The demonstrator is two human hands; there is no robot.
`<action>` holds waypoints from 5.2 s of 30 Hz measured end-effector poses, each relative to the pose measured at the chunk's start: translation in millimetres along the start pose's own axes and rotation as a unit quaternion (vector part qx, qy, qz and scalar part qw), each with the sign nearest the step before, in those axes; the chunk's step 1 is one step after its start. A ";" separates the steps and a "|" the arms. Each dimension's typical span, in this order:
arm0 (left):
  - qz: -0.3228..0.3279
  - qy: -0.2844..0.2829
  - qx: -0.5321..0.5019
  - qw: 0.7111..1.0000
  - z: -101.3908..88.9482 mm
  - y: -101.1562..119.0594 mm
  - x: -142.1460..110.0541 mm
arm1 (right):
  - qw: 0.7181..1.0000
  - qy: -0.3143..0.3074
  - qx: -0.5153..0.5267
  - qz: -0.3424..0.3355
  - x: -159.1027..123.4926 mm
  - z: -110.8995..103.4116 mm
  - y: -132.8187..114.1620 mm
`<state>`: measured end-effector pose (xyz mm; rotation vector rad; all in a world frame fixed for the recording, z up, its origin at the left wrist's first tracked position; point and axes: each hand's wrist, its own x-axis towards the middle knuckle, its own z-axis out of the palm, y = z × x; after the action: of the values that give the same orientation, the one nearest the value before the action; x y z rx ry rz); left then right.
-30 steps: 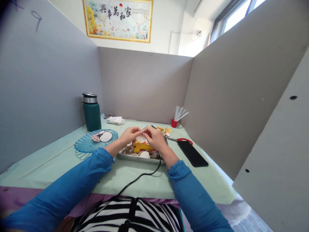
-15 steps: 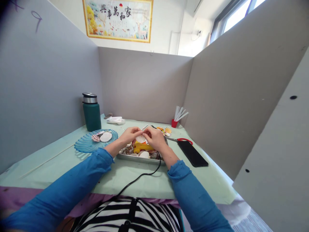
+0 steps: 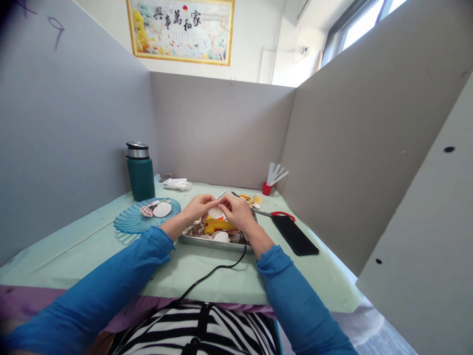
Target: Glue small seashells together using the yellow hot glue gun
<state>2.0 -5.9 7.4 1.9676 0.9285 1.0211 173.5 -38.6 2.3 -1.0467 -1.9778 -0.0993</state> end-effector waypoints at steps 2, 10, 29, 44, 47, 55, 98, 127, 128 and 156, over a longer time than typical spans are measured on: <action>-0.001 0.001 0.008 1.000 0.1 -0.4 0.2 | 1.000 0.000 -0.002 0.002 0.3 0.4 0.2; -0.002 0.005 0.023 1.000 0.8 -3.7 1.2 | 1.000 -0.002 -0.026 0.009 0.1 0.7 0.5; -0.005 -0.005 0.008 1.000 2.2 -4.1 2.1 | 0.999 -0.005 -0.044 0.017 0.0 0.8 0.7; -0.007 -0.006 0.085 0.996 2.6 5.0 -4.3 | 0.997 -0.047 -0.056 0.016 0.6 2.8 3.3; -0.007 -0.006 0.083 0.997 2.5 4.2 -3.8 | 0.997 -0.048 -0.055 0.017 0.4 2.9 3.8; -0.008 -0.003 0.053 0.999 1.5 1.2 -1.1 | 0.997 -0.042 -0.055 0.025 0.4 0.8 -0.1; 0.009 0.027 0.005 1.000 1.4 1.1 -0.1 | 0.997 -0.028 -0.061 0.023 0.5 1.1 0.3; 0.027 0.014 -0.062 0.998 1.1 1.1 0.3 | 0.999 -0.014 -0.047 0.008 0.0 0.2 -1.3; 0.026 0.014 -0.062 0.998 1.1 1.6 0.0 | 0.999 -0.015 -0.046 0.007 0.0 0.3 -1.1; 0.027 -0.002 -0.029 0.999 -0.8 0.6 0.8 | 0.998 -0.026 -0.050 0.009 0.0 -0.5 -2.6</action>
<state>1.8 -5.2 8.5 1.9547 0.8392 1.0619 172.1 -40.5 3.4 -1.1410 -2.0274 -0.1647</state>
